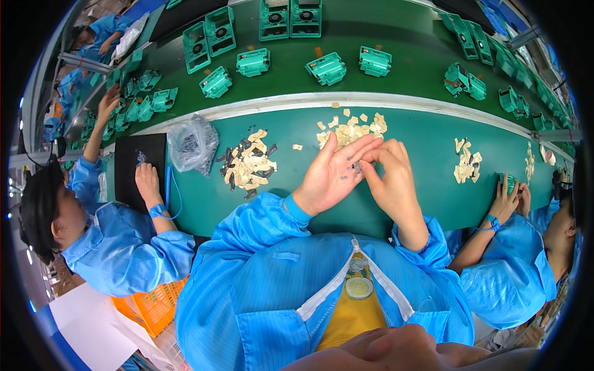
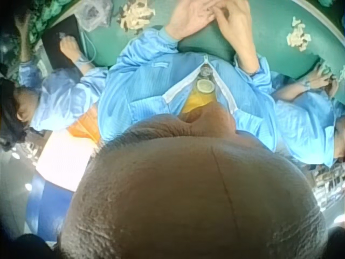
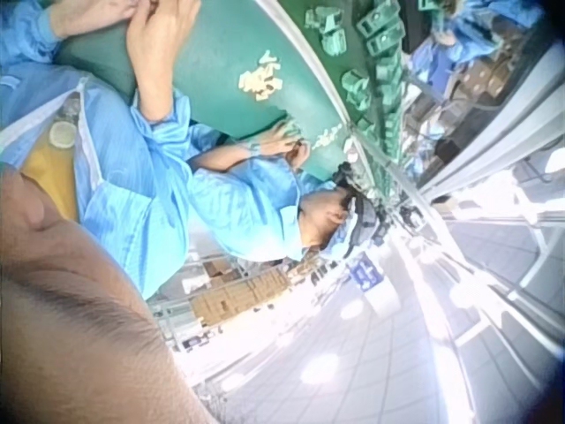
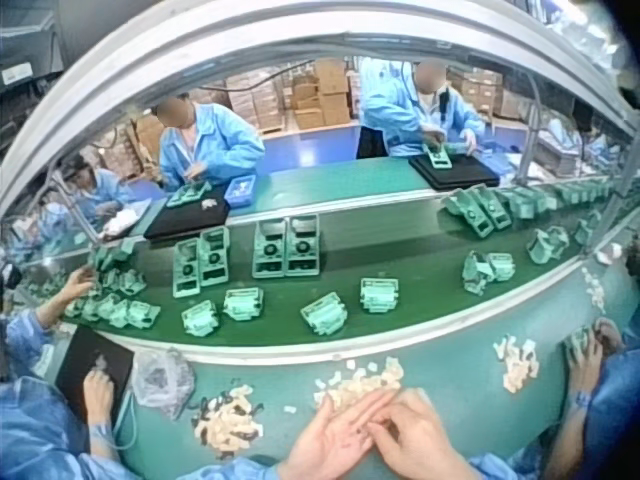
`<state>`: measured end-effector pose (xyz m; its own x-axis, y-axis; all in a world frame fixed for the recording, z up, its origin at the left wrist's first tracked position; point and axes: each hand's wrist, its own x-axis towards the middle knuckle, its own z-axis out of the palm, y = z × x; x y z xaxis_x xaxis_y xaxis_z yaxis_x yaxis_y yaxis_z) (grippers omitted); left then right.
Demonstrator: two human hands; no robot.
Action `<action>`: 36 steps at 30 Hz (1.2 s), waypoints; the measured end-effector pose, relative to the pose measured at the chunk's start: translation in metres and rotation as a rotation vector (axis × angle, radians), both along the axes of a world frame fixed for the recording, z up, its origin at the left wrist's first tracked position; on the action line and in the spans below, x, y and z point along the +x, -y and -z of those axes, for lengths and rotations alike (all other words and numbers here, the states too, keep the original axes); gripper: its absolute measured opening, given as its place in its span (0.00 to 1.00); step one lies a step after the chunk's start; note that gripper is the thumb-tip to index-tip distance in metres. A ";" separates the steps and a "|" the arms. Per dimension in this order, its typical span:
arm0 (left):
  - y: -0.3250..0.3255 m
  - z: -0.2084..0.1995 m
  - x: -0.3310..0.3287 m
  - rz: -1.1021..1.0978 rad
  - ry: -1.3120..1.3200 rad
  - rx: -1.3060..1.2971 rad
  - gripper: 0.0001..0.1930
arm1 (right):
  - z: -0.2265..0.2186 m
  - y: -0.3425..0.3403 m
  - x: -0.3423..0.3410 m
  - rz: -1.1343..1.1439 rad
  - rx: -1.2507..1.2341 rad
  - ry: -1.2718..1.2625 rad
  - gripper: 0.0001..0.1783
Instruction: The person picks up small electronic components and attaches them to larger green plastic electronic housings by hand on an assembly line.
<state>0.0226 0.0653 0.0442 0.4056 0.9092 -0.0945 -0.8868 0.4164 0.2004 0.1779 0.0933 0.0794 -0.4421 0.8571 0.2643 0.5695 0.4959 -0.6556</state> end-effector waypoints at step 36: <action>-0.006 0.035 -0.008 0.228 -0.132 -0.011 0.44 | 0.030 -0.306 0.258 0.642 -0.294 0.135 0.09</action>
